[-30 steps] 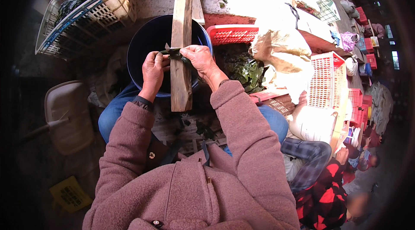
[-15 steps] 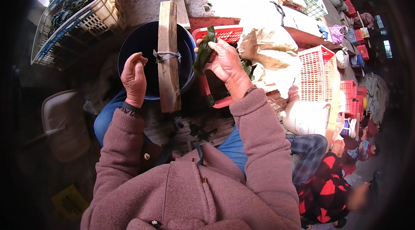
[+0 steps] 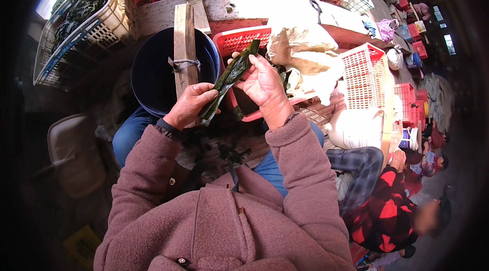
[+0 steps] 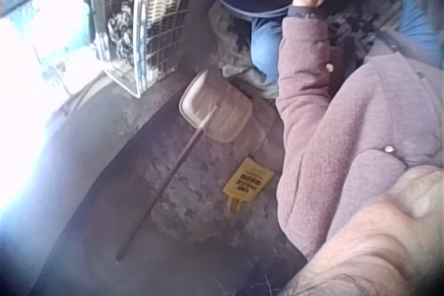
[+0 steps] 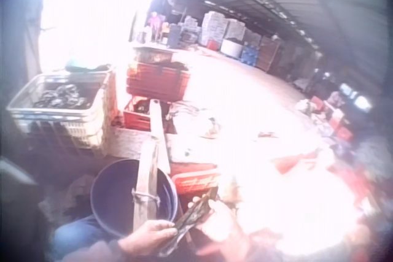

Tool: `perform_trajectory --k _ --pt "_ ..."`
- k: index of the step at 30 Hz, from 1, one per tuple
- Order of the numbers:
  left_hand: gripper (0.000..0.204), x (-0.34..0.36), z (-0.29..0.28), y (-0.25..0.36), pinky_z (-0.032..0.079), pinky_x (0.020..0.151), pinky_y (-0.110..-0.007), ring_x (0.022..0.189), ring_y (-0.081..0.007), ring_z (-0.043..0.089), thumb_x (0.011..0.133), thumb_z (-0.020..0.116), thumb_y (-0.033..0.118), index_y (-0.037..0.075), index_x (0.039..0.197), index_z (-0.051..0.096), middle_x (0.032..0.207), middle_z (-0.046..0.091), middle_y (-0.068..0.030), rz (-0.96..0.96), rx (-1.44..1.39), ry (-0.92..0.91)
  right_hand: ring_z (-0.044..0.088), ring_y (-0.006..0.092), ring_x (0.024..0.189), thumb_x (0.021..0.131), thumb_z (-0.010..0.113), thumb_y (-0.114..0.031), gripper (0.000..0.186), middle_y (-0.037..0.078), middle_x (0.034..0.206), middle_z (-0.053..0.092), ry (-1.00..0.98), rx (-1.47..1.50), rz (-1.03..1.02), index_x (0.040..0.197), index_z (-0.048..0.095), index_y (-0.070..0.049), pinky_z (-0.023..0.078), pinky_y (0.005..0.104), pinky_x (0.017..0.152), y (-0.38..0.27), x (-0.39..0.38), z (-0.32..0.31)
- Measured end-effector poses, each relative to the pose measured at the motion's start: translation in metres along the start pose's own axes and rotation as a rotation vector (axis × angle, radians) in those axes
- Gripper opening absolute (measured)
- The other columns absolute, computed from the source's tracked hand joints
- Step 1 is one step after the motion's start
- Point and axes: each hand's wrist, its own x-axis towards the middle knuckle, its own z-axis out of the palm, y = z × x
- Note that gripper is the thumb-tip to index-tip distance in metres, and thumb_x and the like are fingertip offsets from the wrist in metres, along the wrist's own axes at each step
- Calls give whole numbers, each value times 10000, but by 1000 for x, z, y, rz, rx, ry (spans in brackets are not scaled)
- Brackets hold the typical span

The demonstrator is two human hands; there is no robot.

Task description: The person sits and repeatedly picks up green leaves from a red basket, tears off pieces by hand, and drops them into a blue bucket. The hands work continuously with the leaves, handling them one at a time and occasionally adjusting the pile in the basket.

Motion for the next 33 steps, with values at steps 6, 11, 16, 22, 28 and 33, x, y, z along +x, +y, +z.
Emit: perform_trajectory --k 6,11,16,22,28,33 --pt "218 4 -1 -10 475 749 -203 820 -51 547 954 561 172 -16 1056 600 882 617 9 151 346 121 575 307 1100 979 436 -166 204 126 1142 617 -19 33 -5 1132 540 -80 449 587 902 3 -6 -7" --pt "256 9 1 -13 472 799 -252 898 -75 537 915 619 157 -11 1097 554 1046 591 -30 221 258 143 531 321 1171 984 451 -210 230 142 1222 583 24 23 -8 1163 544 -99 423 593 943 12 -4 -9" --pt "306 8 7 -15 479 776 -282 881 -178 587 774 736 68 31 1015 550 1003 566 -85 786 981 446 562 313 1120 981 464 -207 213 136 1205 586 58 -2 55 1159 531 -112 461 565 905 35 -5 -7" --pt "114 16 3 -23 484 665 -264 751 -185 597 785 682 0 -4 875 611 831 589 -78 688 807 415 593 246 1053 951 503 -127 250 122 1166 598 -12 -30 54 1189 520 -52 497 443 886 51 -6 -6" --pt "157 16 5 -21 472 672 -249 724 -83 561 903 614 112 -44 919 634 774 638 -43 348 204 337 609 182 974 898 498 21 289 108 1068 621 -22 -271 -102 1185 531 24 514 339 878 63 -6 -9" --pt "205 7 5 -4 466 630 -224 683 -88 568 972 482 153 -20 904 569 798 632 -41 351 259 357 625 207 938 908 455 6 242 117 1033 636 -72 -106 32 1128 553 30 528 351 832 56 -2 -23"
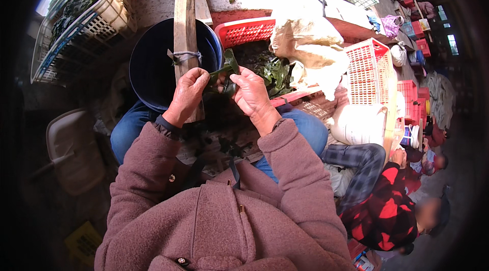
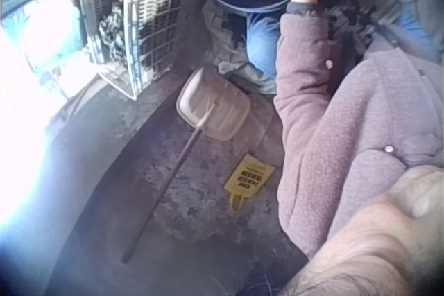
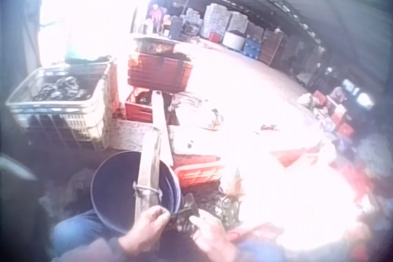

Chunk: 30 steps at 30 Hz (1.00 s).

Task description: The person sits and repeatedly picks up green leaves from a red basket, tears off pieces by hand, and drops them into a blue bucket. The hands work continuously with the leaves, handling them one at a time and occasionally adjusting the pile in the basket.

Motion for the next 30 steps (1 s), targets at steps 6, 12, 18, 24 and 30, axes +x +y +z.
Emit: perform_trajectory --k 6,12,18,24,30 --pt "174 6 1 5 433 507 -205 551 -74 538 984 454 168 13 969 533 821 633 -45 -72 -168 87 629 233 957 879 497 -86 227 84 1041 649 254 261 86 1088 576 -44 506 452 845 -17 -11 -33" --pt "142 14 28 -11 369 490 -150 579 -9 458 929 549 33 50 1069 565 932 646 -19 264 94 88 625 214 932 936 548 -253 177 39 966 654 132 247 -80 1008 601 -100 495 489 848 -51 -27 -70" --pt "224 12 47 -47 509 761 -353 900 -310 620 813 576 29 35 1036 601 991 638 -107 497 980 -263 623 230 937 935 535 -250 193 55 972 651 110 309 -137 1028 594 -91 487 505 877 -63 -37 -80" --pt "162 0 53 -72 491 728 -421 827 -308 612 832 523 154 57 870 648 853 624 -109 439 1269 -418 618 242 922 927 511 -220 203 78 936 641 67 334 -169 1024 587 -59 473 495 917 -64 -43 -73" --pt "457 4 67 -37 495 815 -375 896 -248 620 1002 366 373 2 971 631 852 637 -97 -533 37 -526 584 194 794 909 518 -165 191 82 807 584 -10 -68 -331 965 578 8 483 405 886 -48 -53 -43"
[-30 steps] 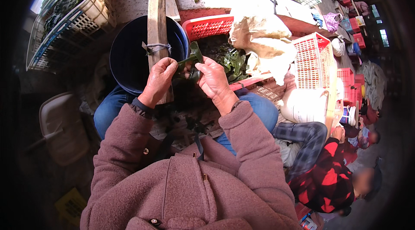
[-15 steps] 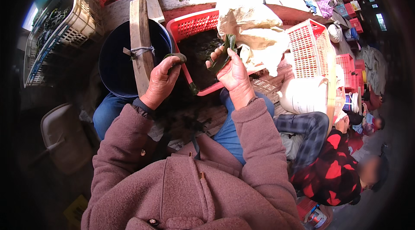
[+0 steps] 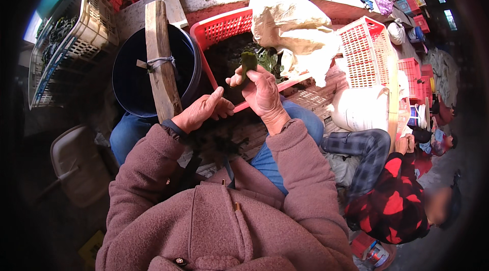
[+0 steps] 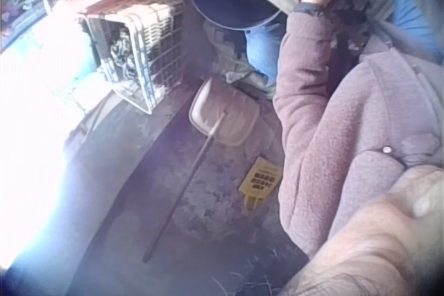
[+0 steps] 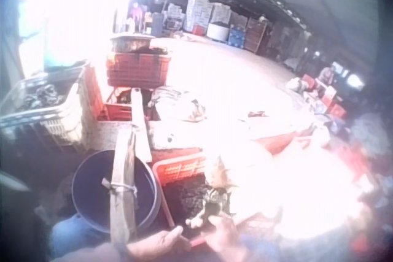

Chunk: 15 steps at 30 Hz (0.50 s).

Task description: The person sits and repeatedly picks up green leaves from a red basket, tears off pieces by hand, and drops them into a blue bucket. The hands work continuously with the leaves, handling them one at a time and occasionally adjusting the pile in the basket.

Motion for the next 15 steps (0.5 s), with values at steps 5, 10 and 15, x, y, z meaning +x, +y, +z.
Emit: perform_trajectory --k 5,10,15 --pt "425 -2 7 -1 470 910 -360 1015 -206 585 974 462 372 13 1192 531 1056 624 -86 75 -837 -171 608 233 860 744 703 -51 178 63 851 598 -306 -984 -286 889 600 -63 488 303 776 9 -20 25" --pt "357 6 -12 -2 496 902 -393 1022 -250 595 977 460 235 -43 1199 492 1163 598 -156 256 -994 44 504 297 1122 573 675 -88 339 45 1008 602 -537 -1463 -574 907 619 -66 364 498 999 21 -38 34" --pt "361 0 -16 3 474 948 -420 1015 -259 599 994 413 220 -65 1212 459 1124 607 -145 254 -1031 203 576 286 987 762 628 -160 234 56 972 621 -382 -1360 -246 974 636 -61 462 407 876 38 -51 22"
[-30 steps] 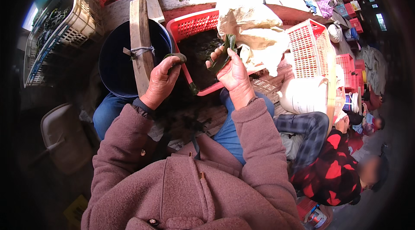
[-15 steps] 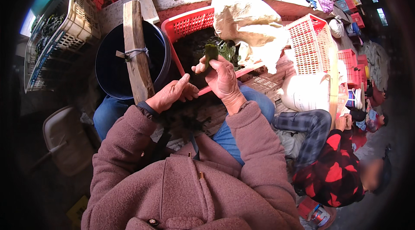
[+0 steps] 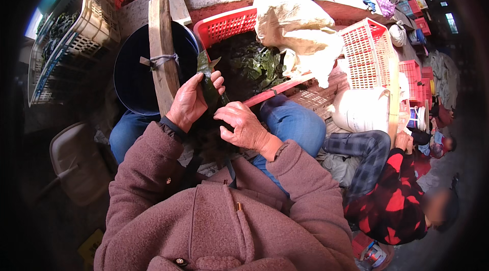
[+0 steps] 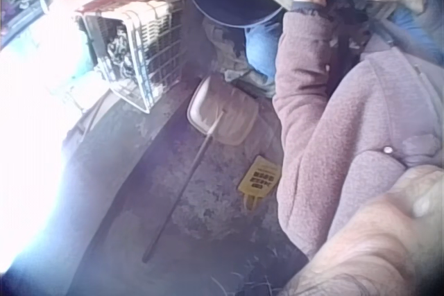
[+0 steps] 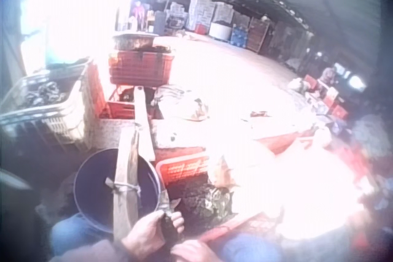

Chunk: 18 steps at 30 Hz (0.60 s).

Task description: The person sits and repeatedly picks up green leaves from a red basket, tears off pieces by hand, and drops them into a blue bucket. The hands work continuously with the leaves, handling them one at a time and occasionally adjusting the pile in the basket.

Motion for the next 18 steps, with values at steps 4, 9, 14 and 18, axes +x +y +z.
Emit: perform_trajectory --k 4,9,14,18 --pt "318 -2 2 0 505 902 -422 999 -285 616 982 439 194 -55 1177 469 1131 607 -178 7 9 19 591 140 773 945 506 -451 371 29 893 640 -61 1522 965 1057 627 -118 501 287 701 18 -1 7" --pt "237 -7 -1 -5 519 818 -390 878 -230 620 974 454 199 -9 1057 530 976 624 -129 -97 35 -126 585 143 691 900 587 -440 295 18 837 622 19 1811 983 992 623 -162 504 282 637 35 4 25" --pt "188 -14 1 -3 526 740 -337 782 -189 607 968 457 204 37 991 539 866 614 -61 -234 55 -217 592 148 706 859 665 -372 216 -3 839 619 -52 1982 921 976 624 -195 514 296 631 37 4 36" --pt "116 -14 4 -2 508 727 -301 776 -175 607 949 505 164 54 929 536 826 592 -41 -19 105 -248 594 161 873 873 659 -312 201 -20 959 626 145 1868 849 1023 627 -181 502 345 783 30 8 34"
